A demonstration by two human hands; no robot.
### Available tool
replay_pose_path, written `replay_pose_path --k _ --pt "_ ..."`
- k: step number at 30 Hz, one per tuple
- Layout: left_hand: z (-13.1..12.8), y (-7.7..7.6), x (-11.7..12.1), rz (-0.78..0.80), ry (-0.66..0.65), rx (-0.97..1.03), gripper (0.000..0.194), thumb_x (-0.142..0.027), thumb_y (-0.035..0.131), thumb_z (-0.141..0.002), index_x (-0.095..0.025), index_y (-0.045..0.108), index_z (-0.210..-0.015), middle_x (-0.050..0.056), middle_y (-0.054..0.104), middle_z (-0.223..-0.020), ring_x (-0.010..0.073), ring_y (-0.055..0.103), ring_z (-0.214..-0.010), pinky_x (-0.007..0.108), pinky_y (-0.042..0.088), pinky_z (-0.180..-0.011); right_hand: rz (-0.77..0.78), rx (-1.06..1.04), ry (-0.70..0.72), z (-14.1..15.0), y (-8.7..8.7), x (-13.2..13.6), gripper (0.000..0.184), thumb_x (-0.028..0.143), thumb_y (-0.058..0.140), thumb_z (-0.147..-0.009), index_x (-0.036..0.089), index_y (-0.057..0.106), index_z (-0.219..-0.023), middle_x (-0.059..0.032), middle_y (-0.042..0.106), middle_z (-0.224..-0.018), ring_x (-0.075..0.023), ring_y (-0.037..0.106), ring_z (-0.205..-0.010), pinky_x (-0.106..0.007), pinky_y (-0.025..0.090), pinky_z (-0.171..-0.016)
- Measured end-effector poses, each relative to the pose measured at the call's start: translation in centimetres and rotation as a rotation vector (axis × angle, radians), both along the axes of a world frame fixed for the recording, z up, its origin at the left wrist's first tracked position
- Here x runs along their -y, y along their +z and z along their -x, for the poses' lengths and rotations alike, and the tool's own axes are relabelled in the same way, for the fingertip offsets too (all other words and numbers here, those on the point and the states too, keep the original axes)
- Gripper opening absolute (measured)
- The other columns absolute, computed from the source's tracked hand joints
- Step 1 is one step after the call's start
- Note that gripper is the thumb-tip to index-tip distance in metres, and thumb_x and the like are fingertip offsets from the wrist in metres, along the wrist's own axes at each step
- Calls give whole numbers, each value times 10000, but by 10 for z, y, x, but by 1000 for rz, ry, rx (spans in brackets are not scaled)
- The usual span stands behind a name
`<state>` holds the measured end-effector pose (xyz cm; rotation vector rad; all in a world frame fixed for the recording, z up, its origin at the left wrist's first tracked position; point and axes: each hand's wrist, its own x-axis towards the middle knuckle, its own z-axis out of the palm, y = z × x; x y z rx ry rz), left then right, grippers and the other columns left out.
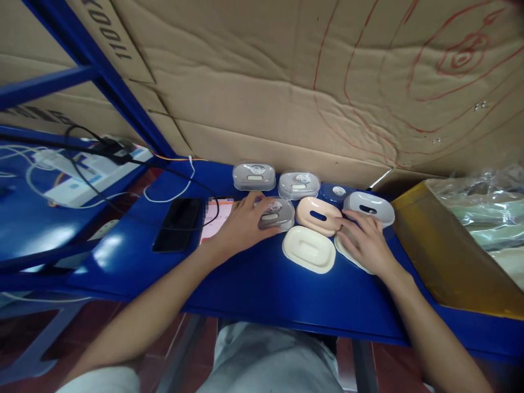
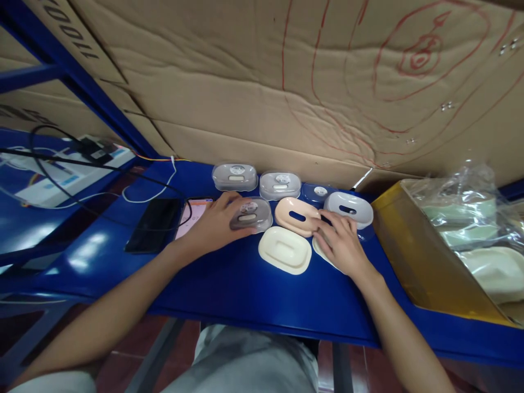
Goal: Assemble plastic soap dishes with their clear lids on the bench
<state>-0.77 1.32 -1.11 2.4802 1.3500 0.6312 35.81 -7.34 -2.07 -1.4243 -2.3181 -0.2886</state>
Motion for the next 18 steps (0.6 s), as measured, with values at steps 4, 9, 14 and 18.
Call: replay_pose_path --k 4,9,14,18 --pt "2 3 -5 145 -51 249 685 -633 807 -894 -253 611 -1428 106 600 -1385 306 650 -1292 486 526 -1149 73 -27 114 30 7 5 400 293 556 -1104 261 592 -1501 -154 668 -1500 -333 607 -1392 -525 438 -1107" --pt "5 -2 -20 -25 88 199 659 -575 807 -922 -250 600 -1457 147 557 -1488 380 581 -1408 613 450 -1200 165 64 325 92 15 -1 485 333 542 -1120 221 518 -1591 -147 637 -1575 -318 560 -1465 -528 399 -1191" --pt "3 -18 -33 8 9 246 589 -535 763 -979 -218 593 -1446 141 574 -1434 310 607 -1380 524 469 -1220 226 165 368 141 15 -30 551 387 667 -1065 156 544 -1550 -174 676 -1501 -346 586 -1409 -525 412 -1186" --pt "0 -27 -35 46 -15 212 573 -496 715 -1019 -179 572 -1474 176 541 -1495 326 545 -1454 529 436 -1256 216 212 391 154 8 -48 377 345 655 -1074 118 660 -1375 -180 736 -1351 -344 642 -1289 -514 442 -1128"
